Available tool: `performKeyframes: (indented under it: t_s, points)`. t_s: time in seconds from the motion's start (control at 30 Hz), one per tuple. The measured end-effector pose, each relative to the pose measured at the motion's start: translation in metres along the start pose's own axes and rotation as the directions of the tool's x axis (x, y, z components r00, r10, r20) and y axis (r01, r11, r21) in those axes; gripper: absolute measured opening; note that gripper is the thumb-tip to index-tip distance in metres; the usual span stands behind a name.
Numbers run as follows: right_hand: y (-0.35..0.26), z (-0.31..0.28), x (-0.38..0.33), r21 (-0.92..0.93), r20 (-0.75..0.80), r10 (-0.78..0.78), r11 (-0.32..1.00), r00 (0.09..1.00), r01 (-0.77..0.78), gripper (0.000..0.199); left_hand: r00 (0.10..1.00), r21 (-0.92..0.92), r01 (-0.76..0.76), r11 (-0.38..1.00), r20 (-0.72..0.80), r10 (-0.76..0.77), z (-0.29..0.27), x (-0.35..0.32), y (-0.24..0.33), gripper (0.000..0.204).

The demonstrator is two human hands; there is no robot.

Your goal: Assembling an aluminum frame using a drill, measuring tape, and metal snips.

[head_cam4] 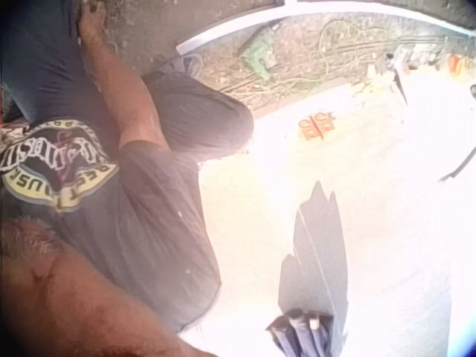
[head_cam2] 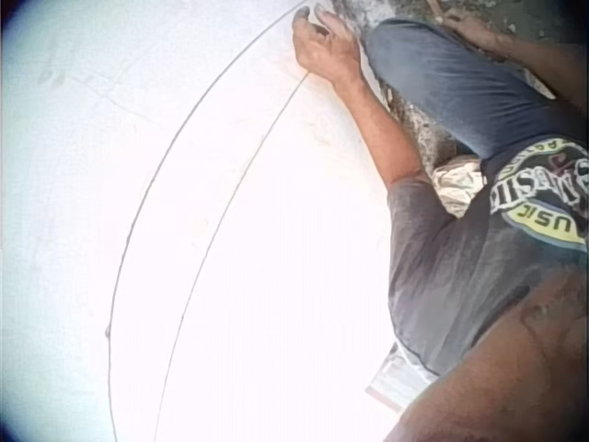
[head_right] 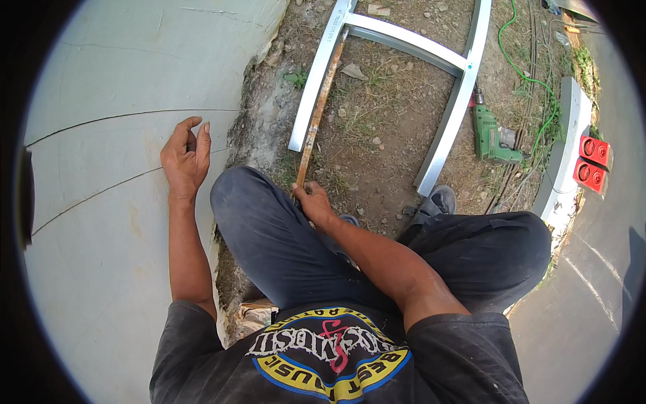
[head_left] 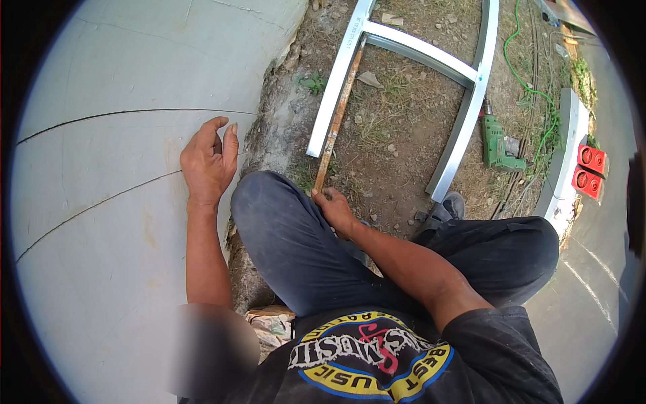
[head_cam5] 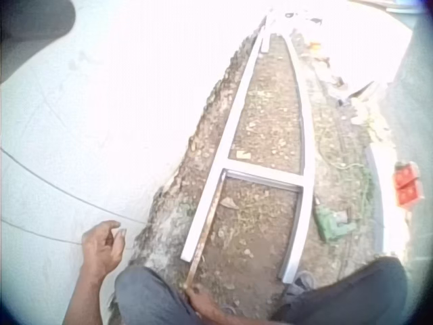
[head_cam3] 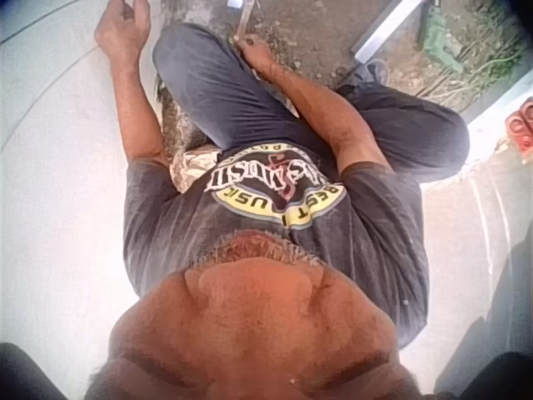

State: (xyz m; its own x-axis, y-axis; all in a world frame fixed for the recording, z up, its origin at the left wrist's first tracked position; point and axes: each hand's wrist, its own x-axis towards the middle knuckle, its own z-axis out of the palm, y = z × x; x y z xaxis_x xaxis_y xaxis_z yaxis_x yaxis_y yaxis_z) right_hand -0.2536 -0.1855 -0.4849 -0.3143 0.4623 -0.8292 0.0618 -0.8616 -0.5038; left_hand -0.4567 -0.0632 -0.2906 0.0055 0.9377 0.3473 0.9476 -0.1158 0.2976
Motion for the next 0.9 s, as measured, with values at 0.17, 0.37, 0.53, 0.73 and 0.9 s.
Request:
performKeyframes:
  t_s: [0.17, 0.37, 0.53, 0.73, 0.9]
  points:
    - [-0.001, 0.004, 0.001, -0.018, -0.031, 0.011, 1.000, 0.999, -0.012, 0.062, 1.000, 0.037, -0.025, 0.999, -0.006, 0.025, 0.002, 0.000, -0.002, 0.017]
    - [-0.007, 0.008, -0.003, -0.038, -0.068, 0.011, 0.999, 0.998, -0.014, 0.059, 0.998, 0.060, -0.067, 0.996, -0.006, 0.068, 0.003, 0.000, -0.004, 0.017]
    - [-0.011, 0.010, -0.004, -0.018, -0.043, -0.004, 1.000, 0.999, 0.003, 0.057, 0.997, 0.075, -0.079, 0.994, -0.011, 0.080, 0.003, 0.001, -0.004, 0.017]
    - [-0.007, 0.012, -0.001, -0.024, -0.065, -0.031, 0.999, 0.997, 0.030, 0.056, 0.996, 0.098, -0.092, 0.991, -0.015, 0.093, 0.003, 0.001, -0.004, 0.015]
    - [-0.009, 0.011, -0.003, -0.021, -0.057, -0.034, 0.999, 0.998, 0.033, 0.057, 0.995, 0.105, -0.100, 0.989, -0.012, 0.102, 0.003, 0.001, -0.005, 0.015]
